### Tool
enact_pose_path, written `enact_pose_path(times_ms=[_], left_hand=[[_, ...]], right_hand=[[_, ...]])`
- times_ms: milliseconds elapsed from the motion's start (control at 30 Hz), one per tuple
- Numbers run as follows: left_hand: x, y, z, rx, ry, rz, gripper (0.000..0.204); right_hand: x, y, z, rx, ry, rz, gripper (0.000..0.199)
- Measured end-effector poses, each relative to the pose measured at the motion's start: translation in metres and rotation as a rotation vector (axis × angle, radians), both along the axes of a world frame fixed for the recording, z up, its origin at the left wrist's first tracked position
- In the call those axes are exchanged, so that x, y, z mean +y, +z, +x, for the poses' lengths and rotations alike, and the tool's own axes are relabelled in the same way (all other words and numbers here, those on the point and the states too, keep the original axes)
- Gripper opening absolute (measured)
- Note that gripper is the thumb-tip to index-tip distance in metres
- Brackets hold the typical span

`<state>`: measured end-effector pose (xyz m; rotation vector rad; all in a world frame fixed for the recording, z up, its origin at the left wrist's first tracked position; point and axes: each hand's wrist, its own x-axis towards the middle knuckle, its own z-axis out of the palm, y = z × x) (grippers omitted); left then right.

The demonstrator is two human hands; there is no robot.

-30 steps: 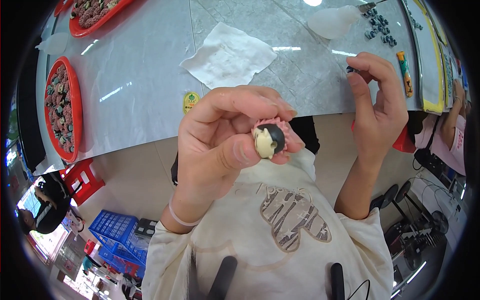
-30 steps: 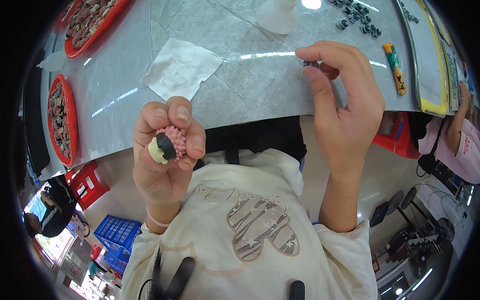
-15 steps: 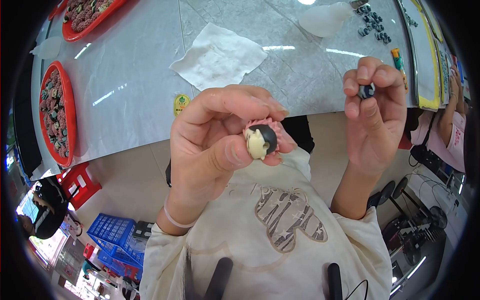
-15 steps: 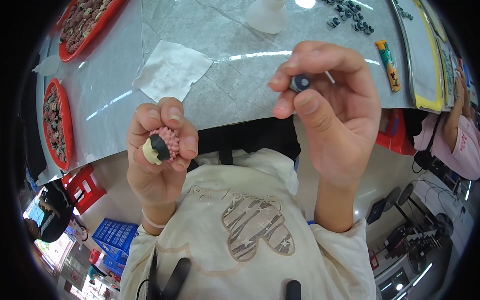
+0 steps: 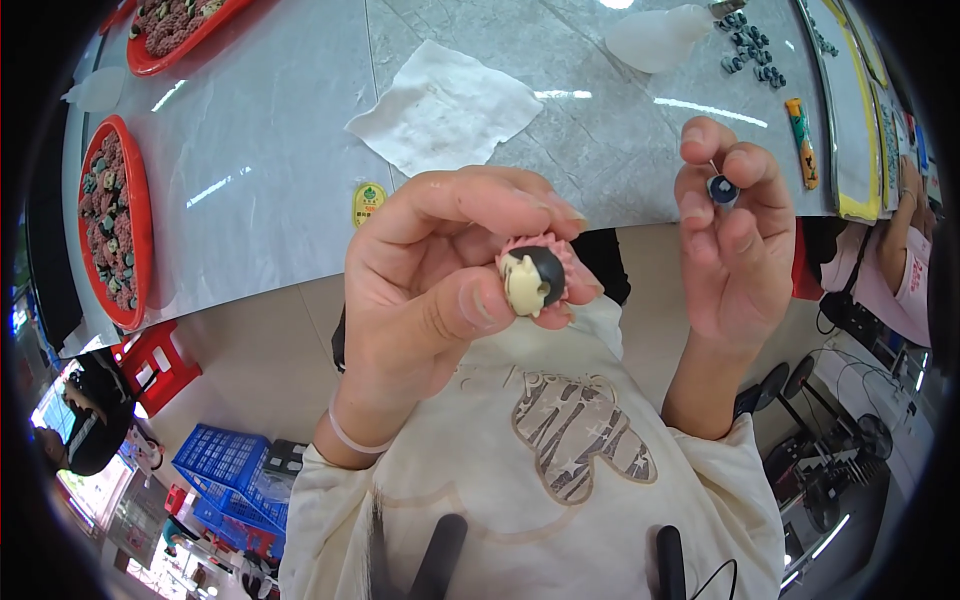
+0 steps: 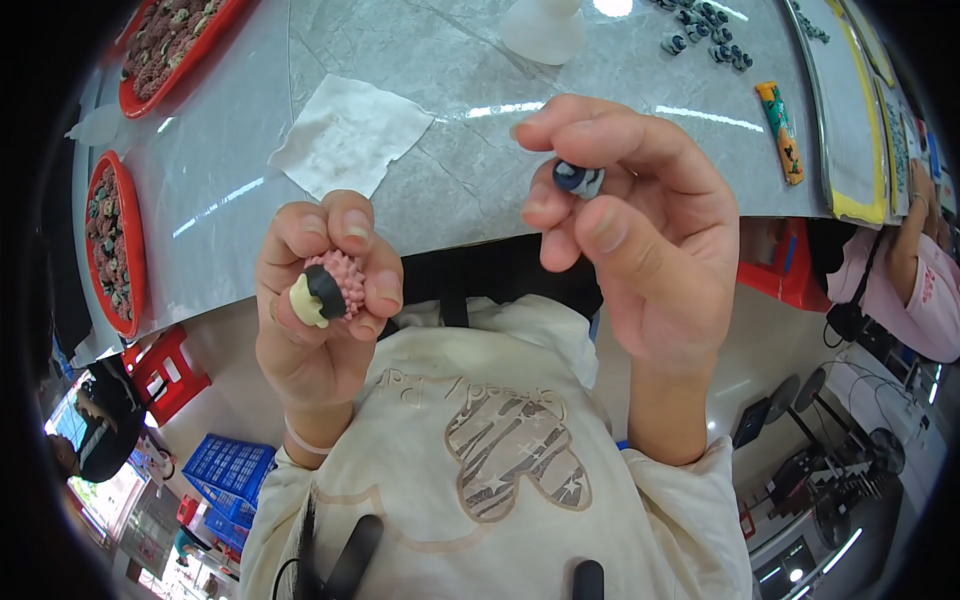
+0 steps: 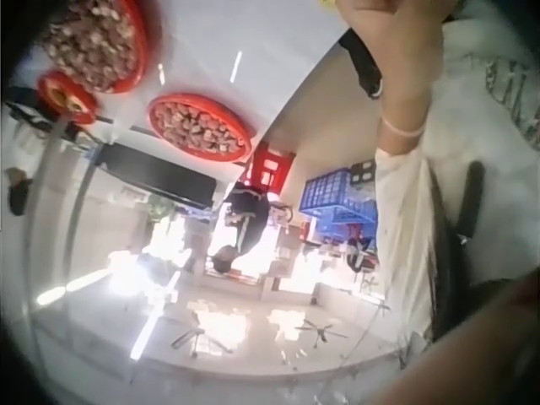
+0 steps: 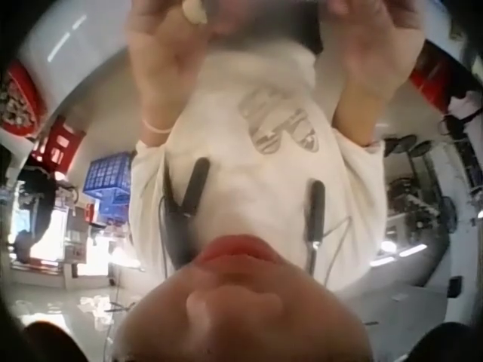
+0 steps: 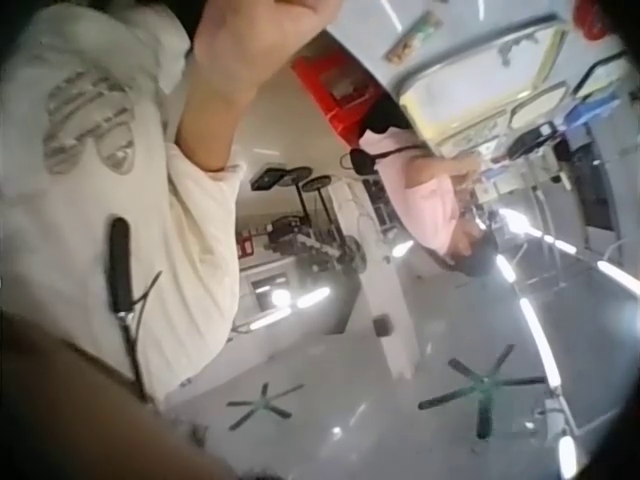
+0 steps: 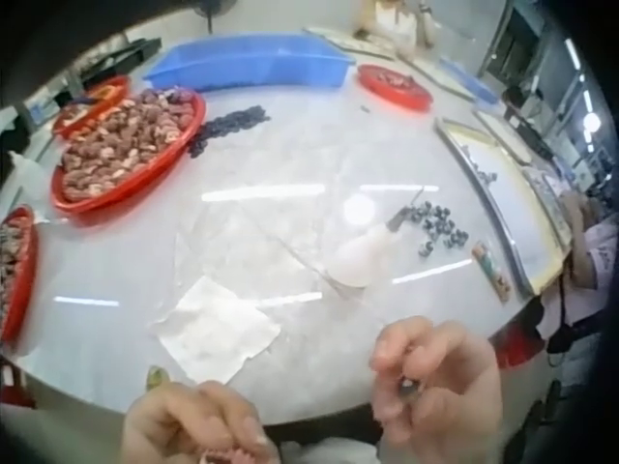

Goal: The person assembles miniature figurines by taking heads from a tray, applying glue with a dispenser bottle, and attaching small bodies to the heads by hand.

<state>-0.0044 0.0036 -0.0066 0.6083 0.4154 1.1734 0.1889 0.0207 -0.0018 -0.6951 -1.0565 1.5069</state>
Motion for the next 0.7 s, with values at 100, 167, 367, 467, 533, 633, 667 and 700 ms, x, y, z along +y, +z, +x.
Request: enact_pose_path(times_ms=[100,167,367,467,533,633,667,700], left_hand=[[0.0,0.0,0.0,-0.003,0.0,0.009,0.036],[0.0,0.0,0.0,-0.007,-0.001,0.013,0.036],[-0.002,0.001,0.0,0.01,-0.006,-0.014,0.036],[-0.003,0.002,0.001,0.02,0.018,-0.053,0.035],[-0.003,0.0,0.002,0.07,0.014,0.049,0.037],[-0.005,0.004,0.004,0.151,0.042,0.066,0.04],[-0.006,0.005,0.005,0.15,0.042,0.066,0.04],[-0.007,0.005,0.006,0.189,0.08,0.061,0.041]], right_hand=[[-0.001,0.002,-0.003,-0.105,-0.008,0.057,0.023],[-0.003,0.003,-0.004,-0.122,-0.017,0.052,0.023],[-0.007,0.015,-0.009,-0.114,0.034,0.031,0.021],[-0.006,0.022,-0.01,-0.213,0.006,0.081,0.02],[-0.004,0.024,-0.009,-0.37,0.044,0.299,0.021],[-0.008,0.031,-0.02,-0.47,-0.039,0.365,0.026],[-0.008,0.03,-0.023,-0.471,-0.039,0.365,0.026],[-0.009,0.029,-0.026,-0.509,-0.065,0.439,0.028]])
